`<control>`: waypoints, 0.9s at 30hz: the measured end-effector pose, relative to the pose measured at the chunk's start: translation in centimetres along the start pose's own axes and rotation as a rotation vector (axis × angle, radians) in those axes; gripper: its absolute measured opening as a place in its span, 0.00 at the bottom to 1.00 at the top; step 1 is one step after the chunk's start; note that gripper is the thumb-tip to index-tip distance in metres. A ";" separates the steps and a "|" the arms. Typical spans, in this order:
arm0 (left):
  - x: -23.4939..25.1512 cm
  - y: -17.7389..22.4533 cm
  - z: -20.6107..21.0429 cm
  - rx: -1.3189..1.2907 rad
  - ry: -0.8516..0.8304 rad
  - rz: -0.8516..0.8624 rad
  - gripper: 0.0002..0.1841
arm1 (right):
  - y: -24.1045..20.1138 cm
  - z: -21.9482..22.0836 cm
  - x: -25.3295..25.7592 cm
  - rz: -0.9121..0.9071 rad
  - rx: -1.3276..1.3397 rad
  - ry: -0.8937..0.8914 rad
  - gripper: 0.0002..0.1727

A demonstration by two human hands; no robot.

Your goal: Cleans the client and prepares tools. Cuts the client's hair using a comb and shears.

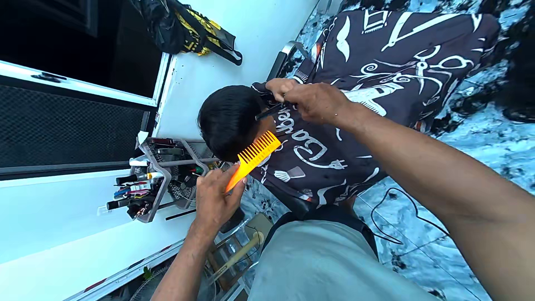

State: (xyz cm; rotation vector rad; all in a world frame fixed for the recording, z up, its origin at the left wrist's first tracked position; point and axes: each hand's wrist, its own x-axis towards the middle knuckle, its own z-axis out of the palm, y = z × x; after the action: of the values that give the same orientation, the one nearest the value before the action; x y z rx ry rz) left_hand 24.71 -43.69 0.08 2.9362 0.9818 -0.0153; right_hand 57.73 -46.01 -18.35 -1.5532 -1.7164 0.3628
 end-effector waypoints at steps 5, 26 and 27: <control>-0.6 -0.6 -0.1 -0.081 0.024 0.015 0.20 | -0.8 0.2 0.5 -0.088 -0.098 0.012 0.13; 0.0 -5.3 -0.8 0.125 0.396 0.129 0.18 | -8.0 -2.5 3.2 -0.130 -0.250 -0.098 0.15; -0.1 -5.4 -0.7 0.128 0.400 0.133 0.18 | -8.1 -2.6 3.2 -0.140 -0.260 -0.084 0.15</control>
State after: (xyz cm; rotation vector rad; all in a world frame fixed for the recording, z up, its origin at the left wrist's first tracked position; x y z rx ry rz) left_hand 21.40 -39.40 0.56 3.1875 0.8431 0.5530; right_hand 53.91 -45.52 -10.12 -1.6055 -1.9893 0.1383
